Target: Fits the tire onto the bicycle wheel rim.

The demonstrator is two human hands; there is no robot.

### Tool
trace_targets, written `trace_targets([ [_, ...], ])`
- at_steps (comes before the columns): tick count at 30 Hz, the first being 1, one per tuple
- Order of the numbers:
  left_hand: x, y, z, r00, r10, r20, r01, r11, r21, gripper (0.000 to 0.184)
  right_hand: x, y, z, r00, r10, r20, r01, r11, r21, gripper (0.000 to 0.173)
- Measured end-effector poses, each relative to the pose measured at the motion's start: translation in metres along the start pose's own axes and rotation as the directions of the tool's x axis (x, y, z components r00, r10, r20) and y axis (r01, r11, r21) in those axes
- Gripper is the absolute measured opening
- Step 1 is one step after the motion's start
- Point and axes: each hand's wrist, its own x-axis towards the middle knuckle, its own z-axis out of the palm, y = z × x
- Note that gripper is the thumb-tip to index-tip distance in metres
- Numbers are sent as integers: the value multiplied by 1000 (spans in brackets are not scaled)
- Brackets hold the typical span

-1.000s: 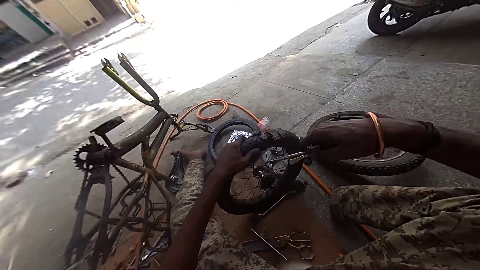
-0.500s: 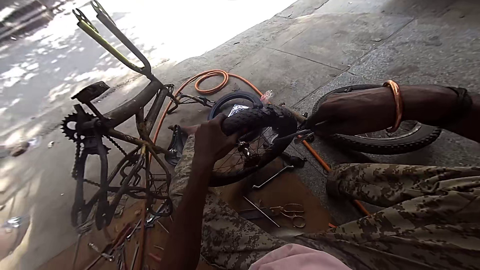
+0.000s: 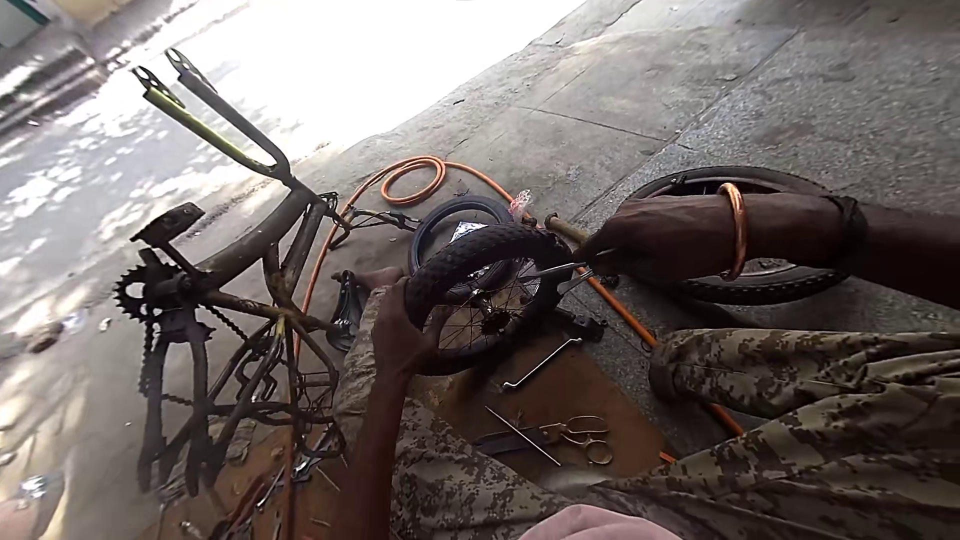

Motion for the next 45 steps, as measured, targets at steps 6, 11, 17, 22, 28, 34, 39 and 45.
trace_targets([
  [6, 17, 17, 13, 997, 43, -59, -47, 996, -77, 62, 25, -11, 5, 993, -119, -23, 117, 990, -83, 18],
  [11, 29, 18, 11, 994, 105, 10, -103, 991, -86, 66, 27, -9, -3, 976, -175, -132, 158, 979, -127, 19],
  [17, 32, 13, 9, 992, 119, 36, -115, 988, -105, 67, 32, -7, -6, 967, -197, -164, 166, 969, -185, 22],
  [22, 30, 15, 9, 992, 126, 28, -121, 985, -124, 70, 48, -12, -11, 969, -209, -131, 170, 952, -256, 21],
  [28, 28, 11, 11, 994, 106, 36, -99, 984, -150, 72, 57, -11, -18, 964, -220, -150, 180, 954, -238, 12],
  [34, 29, 15, 10, 995, 79, 59, -70, 987, -142, 72, 57, -16, -21, 971, -168, -170, 119, 957, -265, 15],
  [39, 33, 18, 10, 995, 76, 70, -67, 990, -122, 73, 66, -38, -18, 993, -64, -100, 31, 951, -307, 14],
  [45, 40, 4, 13, 997, 79, 21, -75, 989, -126, 70, 76, -76, 28, 970, 212, -117, -237, 931, -278, 32],
])
